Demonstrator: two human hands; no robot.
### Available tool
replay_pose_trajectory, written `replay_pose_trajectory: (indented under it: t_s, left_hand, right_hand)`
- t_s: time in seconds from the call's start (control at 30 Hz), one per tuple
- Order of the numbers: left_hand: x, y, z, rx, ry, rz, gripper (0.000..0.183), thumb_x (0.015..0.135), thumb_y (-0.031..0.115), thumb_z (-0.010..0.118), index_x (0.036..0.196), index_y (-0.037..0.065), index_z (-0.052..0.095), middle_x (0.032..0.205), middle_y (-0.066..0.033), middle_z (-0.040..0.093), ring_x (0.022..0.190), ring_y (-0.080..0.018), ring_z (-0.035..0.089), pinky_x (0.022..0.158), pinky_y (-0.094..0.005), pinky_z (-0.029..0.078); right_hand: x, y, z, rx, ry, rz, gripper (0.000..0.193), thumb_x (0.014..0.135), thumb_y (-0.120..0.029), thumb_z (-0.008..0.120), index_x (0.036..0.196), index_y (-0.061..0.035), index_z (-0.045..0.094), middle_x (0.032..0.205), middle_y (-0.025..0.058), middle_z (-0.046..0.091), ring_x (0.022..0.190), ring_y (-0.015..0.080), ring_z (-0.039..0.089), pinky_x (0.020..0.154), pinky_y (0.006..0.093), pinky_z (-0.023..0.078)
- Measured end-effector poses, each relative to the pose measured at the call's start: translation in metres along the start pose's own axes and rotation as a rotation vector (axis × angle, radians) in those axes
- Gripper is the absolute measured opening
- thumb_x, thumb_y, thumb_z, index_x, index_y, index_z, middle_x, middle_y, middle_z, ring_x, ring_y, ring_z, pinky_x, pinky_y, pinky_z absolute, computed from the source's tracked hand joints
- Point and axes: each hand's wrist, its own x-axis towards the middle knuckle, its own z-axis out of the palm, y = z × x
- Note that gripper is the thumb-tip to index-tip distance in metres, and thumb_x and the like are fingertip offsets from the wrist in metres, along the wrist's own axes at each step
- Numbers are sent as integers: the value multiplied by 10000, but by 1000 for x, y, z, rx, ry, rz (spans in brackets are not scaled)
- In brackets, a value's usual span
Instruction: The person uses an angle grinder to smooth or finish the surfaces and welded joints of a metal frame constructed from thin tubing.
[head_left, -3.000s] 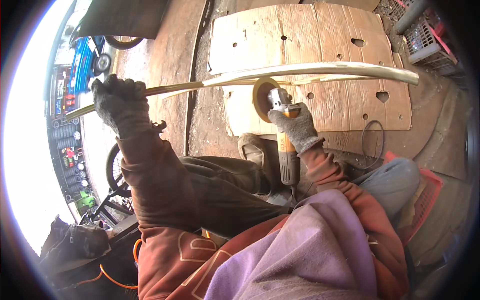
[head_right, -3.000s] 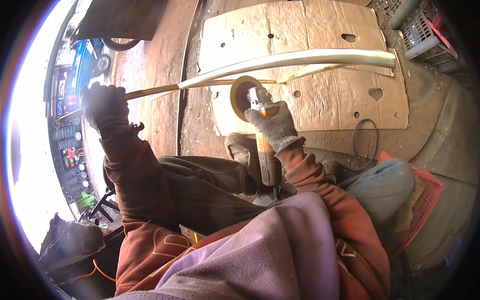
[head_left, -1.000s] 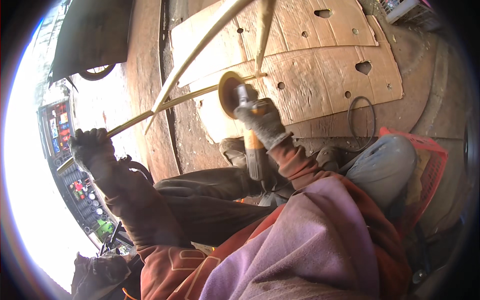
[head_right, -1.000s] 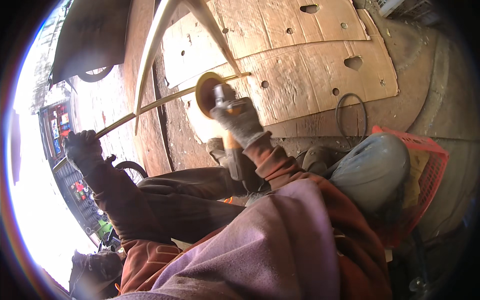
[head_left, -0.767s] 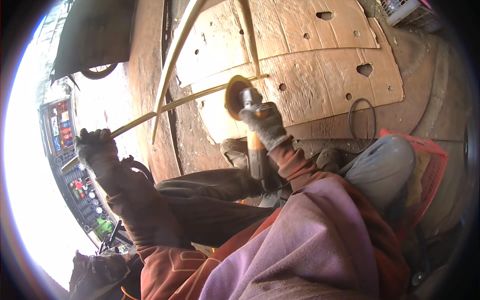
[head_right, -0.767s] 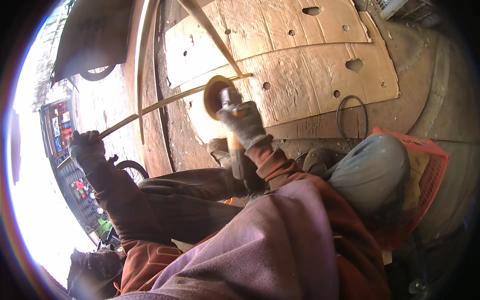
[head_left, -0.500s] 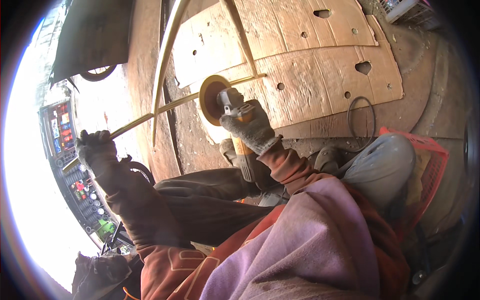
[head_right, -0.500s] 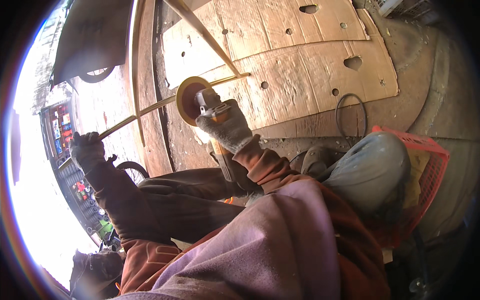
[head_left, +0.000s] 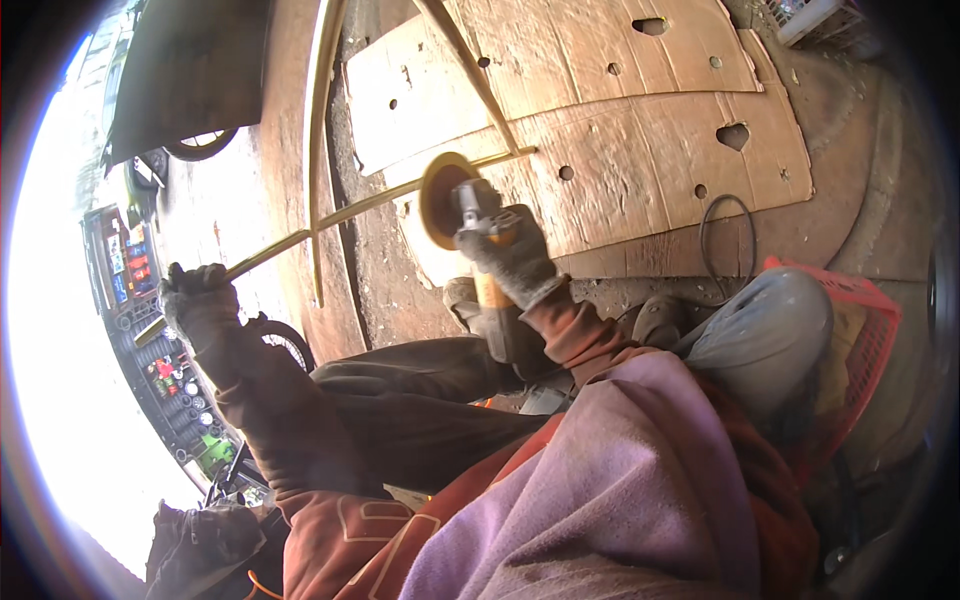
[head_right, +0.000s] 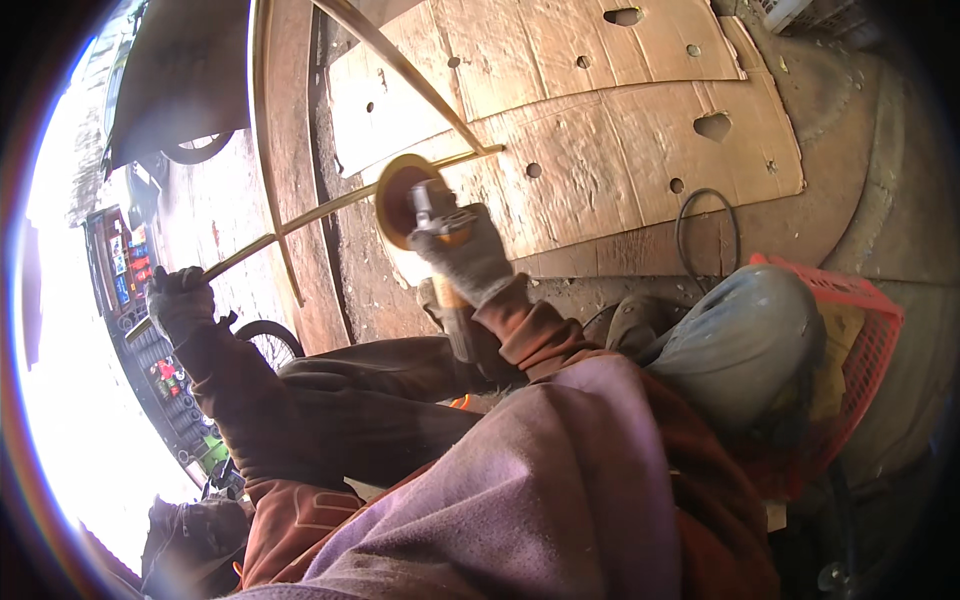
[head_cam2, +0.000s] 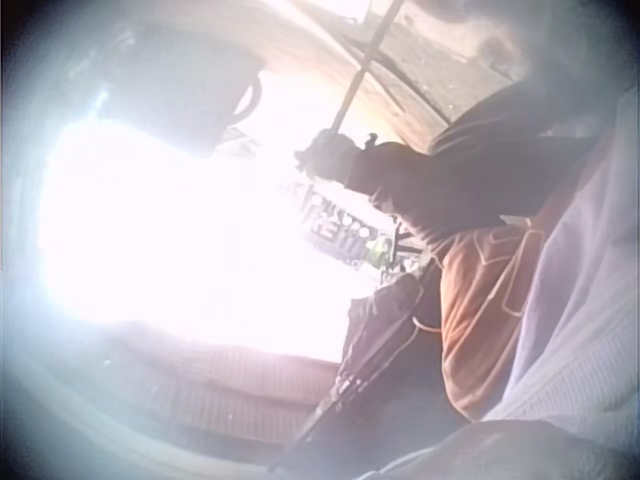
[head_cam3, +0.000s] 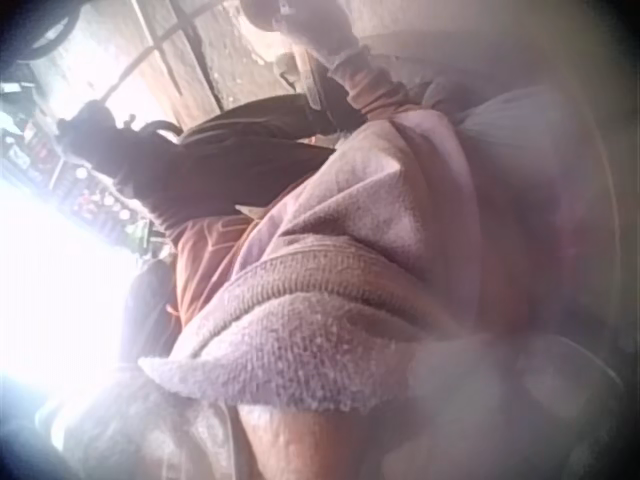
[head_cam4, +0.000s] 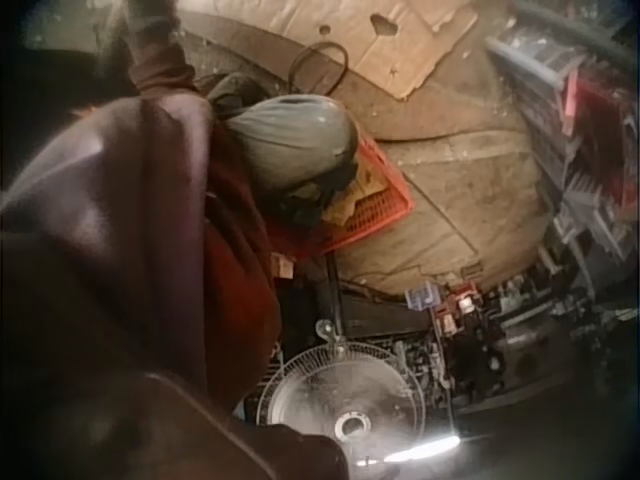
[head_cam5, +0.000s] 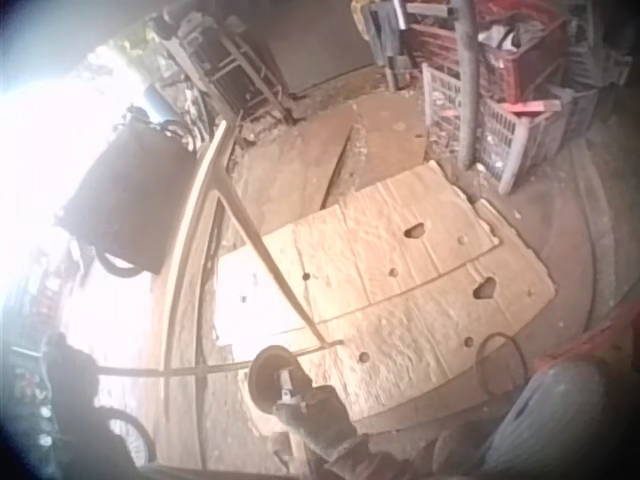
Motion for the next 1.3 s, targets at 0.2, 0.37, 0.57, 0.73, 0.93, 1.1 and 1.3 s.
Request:
replay_pose_trajectory:
  t_s: [0.2,0.37,0.57,0.73,0.93,1.1,1.3]
  left_hand:
    - [-2,12,-9,45,136,23,188,974,195,409,800,138,451,639,21,411,493,-132,361,485,-297,316]
    - [-14,15,86,-67,64,-4,285,1018,258,381,760,154,446,614,19,396,517,-135,373,532,-303,346]
    - [-13,19,115,-100,252,29,421,1045,396,354,703,163,430,536,-4,310,466,-172,263,479,-325,274]
    - [-9,22,94,-46,-71,7,416,1045,401,354,698,183,425,543,-4,336,485,-168,300,522,-329,314]
    - [-1,22,75,374,-44,82,417,1028,426,338,715,171,445,575,-4,389,504,-162,328,547,-335,307]
    - [9,29,37,-175,-120,-30,429,1028,429,339,698,177,447,575,-3,387,511,-159,335,549,-333,306]
    - [-10,25,77,-47,-126,-17,386,1022,379,370,698,178,430,569,-6,370,523,-163,334,568,-337,318]
  right_hand:
    - [12,18,-26,-4,49,84,518,748,-201,869,1079,-9,519,945,94,669,778,144,654,689,281,571]
    - [-1,-13,1,157,-37,-47,488,754,-175,851,1093,-23,536,979,68,657,821,109,627,701,279,540]
    - [16,-28,-43,11,6,189,188,799,-188,815,789,-52,685,664,0,627,549,83,570,535,254,473]
    - [-4,-45,-14,-49,28,185,374,751,-238,861,963,-24,639,803,35,665,690,99,623,618,270,523]
    - [18,-9,-57,58,49,150,187,801,-210,821,852,-71,706,691,-11,644,569,72,573,528,243,452]
    - [20,-16,-53,55,34,163,222,784,-243,837,846,-84,694,700,-23,638,581,67,572,543,244,455]
    - [22,-16,-56,87,12,165,231,785,-252,838,871,-88,700,743,-25,650,634,64,582,584,247,474]
